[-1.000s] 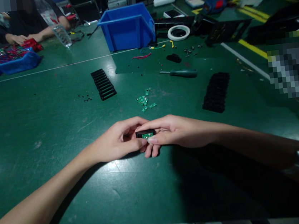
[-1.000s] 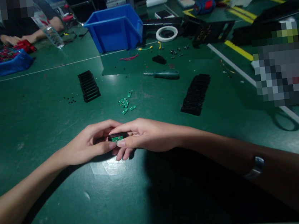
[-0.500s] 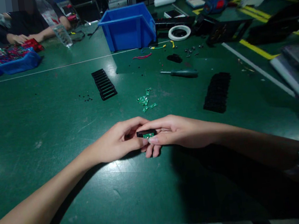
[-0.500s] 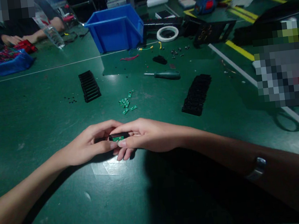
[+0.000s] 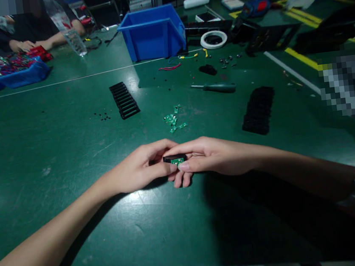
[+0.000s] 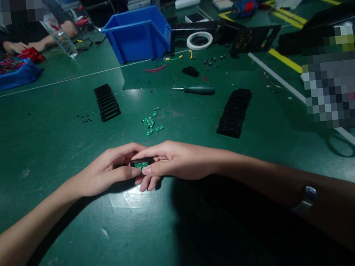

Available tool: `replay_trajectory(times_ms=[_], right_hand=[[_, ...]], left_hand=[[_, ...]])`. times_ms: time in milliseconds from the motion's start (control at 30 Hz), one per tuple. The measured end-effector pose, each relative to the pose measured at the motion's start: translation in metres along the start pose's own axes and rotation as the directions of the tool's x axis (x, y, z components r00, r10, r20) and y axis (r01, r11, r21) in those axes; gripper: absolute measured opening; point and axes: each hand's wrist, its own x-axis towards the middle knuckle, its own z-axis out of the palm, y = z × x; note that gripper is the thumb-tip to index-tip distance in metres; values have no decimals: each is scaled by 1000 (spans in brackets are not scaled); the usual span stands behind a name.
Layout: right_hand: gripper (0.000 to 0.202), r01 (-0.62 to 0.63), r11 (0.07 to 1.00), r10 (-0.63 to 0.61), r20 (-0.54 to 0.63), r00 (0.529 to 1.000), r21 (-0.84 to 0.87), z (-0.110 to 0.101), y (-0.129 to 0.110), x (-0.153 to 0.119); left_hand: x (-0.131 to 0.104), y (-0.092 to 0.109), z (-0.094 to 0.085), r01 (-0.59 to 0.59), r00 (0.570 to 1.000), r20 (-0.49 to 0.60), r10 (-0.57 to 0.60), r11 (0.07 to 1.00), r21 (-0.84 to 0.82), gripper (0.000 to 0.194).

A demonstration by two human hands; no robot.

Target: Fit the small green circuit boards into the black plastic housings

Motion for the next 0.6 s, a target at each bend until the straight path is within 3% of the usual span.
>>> replay_trajectory(times_ms=[333, 600], right_hand=[[53, -8, 1000, 8, -32, 999, 3, 1, -2, -2], [54, -29, 1000, 28, -89, 996, -7, 4, -3, -4]], left_hand=[[1, -3, -1, -17, 1000, -10, 17, 1000, 11, 27], [4, -8, 2, -105, 994, -2, 105, 993, -52, 28]])
